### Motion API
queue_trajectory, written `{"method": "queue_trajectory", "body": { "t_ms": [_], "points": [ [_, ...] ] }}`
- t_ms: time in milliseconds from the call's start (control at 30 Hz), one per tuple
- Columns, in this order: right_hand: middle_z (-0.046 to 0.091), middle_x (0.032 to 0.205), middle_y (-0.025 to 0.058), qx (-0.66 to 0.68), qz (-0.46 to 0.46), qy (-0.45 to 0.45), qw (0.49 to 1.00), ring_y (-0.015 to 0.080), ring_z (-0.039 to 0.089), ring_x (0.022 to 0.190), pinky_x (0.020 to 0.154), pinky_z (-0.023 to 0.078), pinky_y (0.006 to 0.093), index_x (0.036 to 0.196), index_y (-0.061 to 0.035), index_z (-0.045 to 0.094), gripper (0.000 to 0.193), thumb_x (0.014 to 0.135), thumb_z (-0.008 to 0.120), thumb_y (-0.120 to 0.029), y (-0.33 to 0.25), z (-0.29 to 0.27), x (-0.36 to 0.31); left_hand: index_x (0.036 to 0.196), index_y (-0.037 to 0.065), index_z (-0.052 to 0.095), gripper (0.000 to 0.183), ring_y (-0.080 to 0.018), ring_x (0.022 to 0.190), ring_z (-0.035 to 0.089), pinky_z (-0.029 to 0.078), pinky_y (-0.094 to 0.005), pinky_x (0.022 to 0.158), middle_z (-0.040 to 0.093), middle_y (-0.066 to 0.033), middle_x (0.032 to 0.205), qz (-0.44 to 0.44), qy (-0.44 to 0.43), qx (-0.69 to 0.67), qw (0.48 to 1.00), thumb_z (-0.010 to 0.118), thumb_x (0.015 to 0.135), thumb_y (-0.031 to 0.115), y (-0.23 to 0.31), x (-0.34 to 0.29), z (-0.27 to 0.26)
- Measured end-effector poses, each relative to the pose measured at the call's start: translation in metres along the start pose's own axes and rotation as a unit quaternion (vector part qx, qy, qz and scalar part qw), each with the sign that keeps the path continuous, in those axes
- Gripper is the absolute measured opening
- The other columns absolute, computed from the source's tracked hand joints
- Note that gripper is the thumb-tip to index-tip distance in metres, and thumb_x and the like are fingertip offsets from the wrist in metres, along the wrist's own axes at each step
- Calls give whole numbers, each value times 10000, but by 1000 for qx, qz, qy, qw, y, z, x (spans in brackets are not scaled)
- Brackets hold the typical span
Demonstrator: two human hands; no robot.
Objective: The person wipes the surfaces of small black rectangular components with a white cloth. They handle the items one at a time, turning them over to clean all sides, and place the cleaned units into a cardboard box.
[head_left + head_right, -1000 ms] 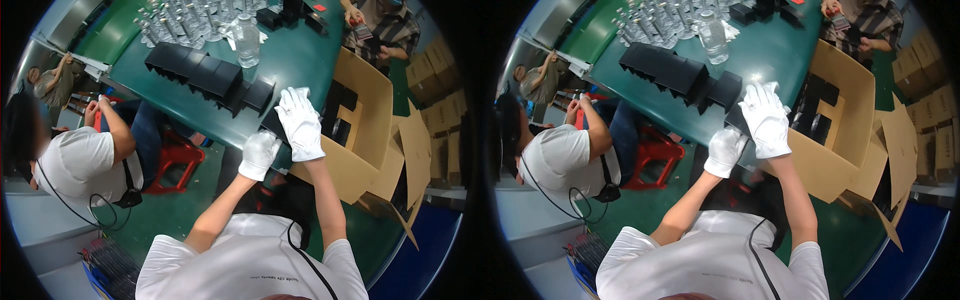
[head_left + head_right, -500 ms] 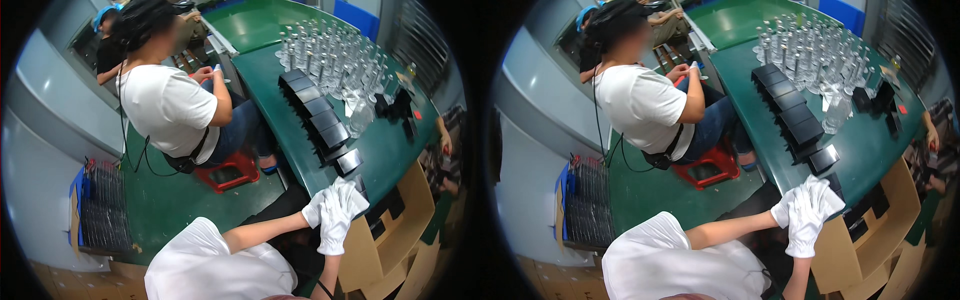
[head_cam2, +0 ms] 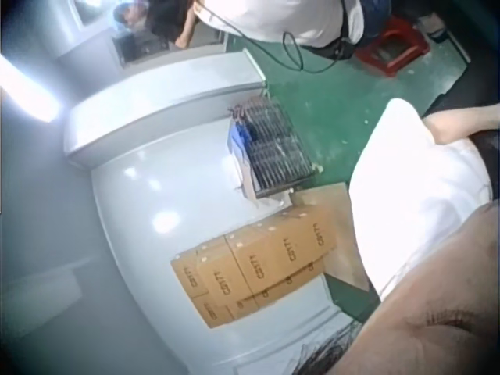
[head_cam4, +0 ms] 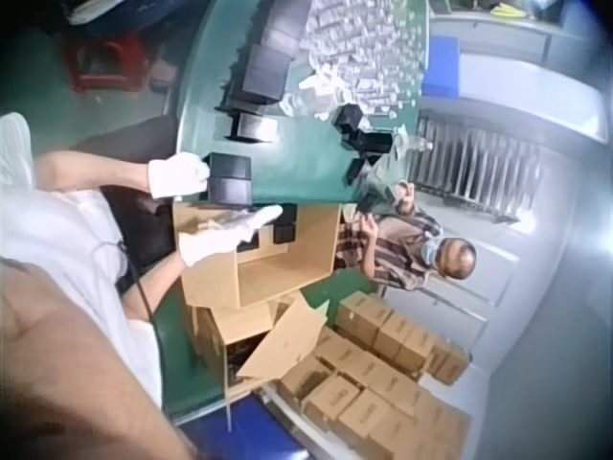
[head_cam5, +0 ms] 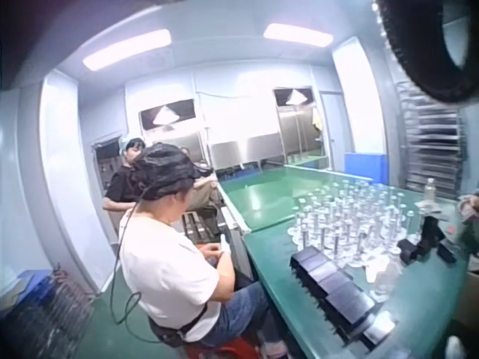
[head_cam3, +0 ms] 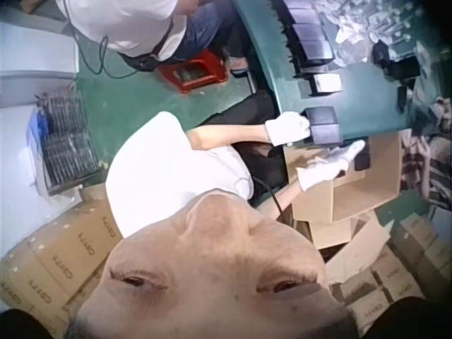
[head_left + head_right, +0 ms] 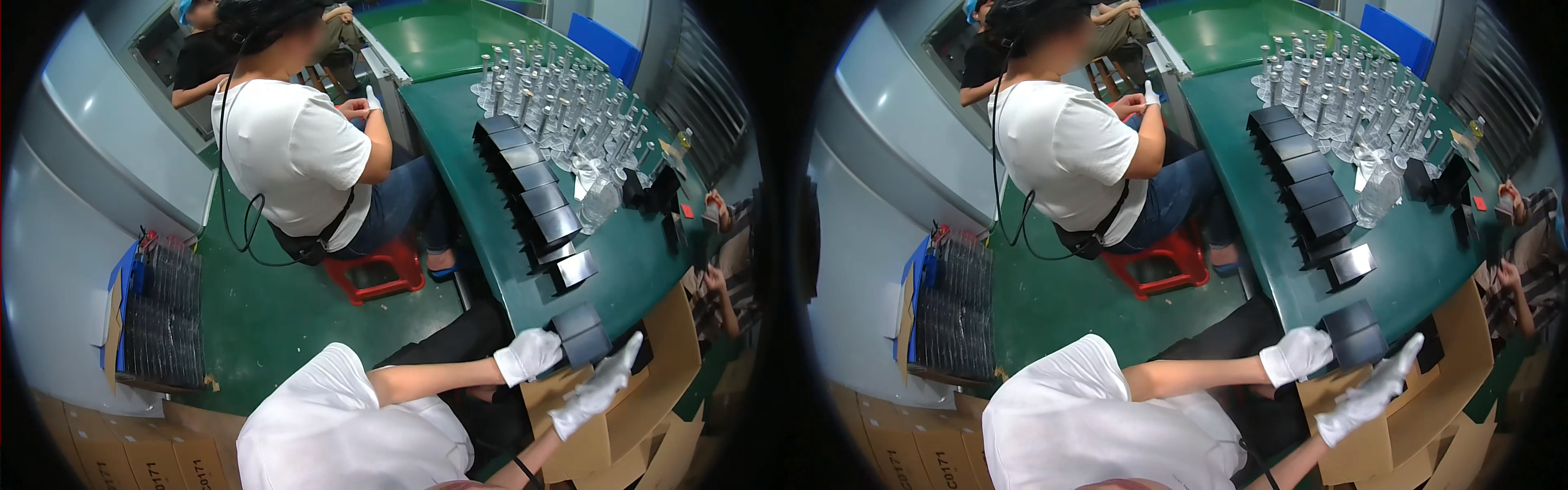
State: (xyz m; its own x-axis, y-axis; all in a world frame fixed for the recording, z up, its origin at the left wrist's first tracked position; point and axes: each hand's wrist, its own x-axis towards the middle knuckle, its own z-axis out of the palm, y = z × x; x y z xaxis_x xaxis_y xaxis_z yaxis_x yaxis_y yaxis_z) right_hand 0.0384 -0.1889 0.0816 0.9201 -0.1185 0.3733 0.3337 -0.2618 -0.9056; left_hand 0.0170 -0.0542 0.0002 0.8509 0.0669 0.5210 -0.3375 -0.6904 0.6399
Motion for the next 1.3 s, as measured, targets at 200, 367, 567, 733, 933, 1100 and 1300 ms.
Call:
{"method": "queue_trajectory", "body": {
  "t_ms": [200,367,567,733,933,1100,1300],
  "points": [
    [443,1453,210,-185,-82,-29,979,321,428,1334,1092,349,403,1357,39,506,493,1033,389,-314,-21,44,-53,707,28,573,203,-367,638,627,503,-444,555,599,-182,670,-142,-10,-23,989,600,855,163,11,-6,-30],
    [487,1403,235,-106,56,-13,993,347,484,1269,1050,392,399,1327,52,527,458,1025,422,-276,26,53,-104,727,30,569,281,-380,615,608,468,-451,512,584,-176,653,-157,-42,-63,985,567,917,237,6,-10,-39],
    [531,1324,207,-45,73,3,996,286,533,1174,996,435,378,1343,63,487,481,996,500,-269,125,10,-122,727,46,563,311,-378,603,595,457,-459,497,568,-165,646,-94,-85,-30,991,542,939,273,9,-11,-42],
    [538,1374,200,-31,-44,-6,999,304,457,1325,1073,355,420,1261,54,584,490,1003,417,-328,-36,38,-50,710,96,556,199,-245,571,592,461,-386,453,519,-78,679,12,-85,96,992,569,872,211,18,-26,-41],
    [456,1413,217,168,161,-48,971,294,495,1267,1074,405,427,1230,67,595,586,1005,426,-446,3,1,-11,679,64,537,255,-369,515,551,434,-438,469,524,-163,599,-3,-80,-119,990,598,889,194,20,-42,-67],
    [430,1455,192,315,163,-135,925,294,435,1332,1118,378,419,1414,65,399,704,1002,420,-507,8,-23,-10,710,44,565,252,-371,549,557,436,-439,483,521,-179,603,-38,-142,-116,982,589,902,205,10,-34,-69],
    [449,1447,179,428,291,-189,835,285,472,1301,1071,428,415,1393,69,422,649,995,482,-441,-30,-11,-37,667,10,546,358,-400,540,543,409,-454,487,521,-191,568,-53,-163,-236,957,621,907,265,13,-36,-86]
  ]
}}
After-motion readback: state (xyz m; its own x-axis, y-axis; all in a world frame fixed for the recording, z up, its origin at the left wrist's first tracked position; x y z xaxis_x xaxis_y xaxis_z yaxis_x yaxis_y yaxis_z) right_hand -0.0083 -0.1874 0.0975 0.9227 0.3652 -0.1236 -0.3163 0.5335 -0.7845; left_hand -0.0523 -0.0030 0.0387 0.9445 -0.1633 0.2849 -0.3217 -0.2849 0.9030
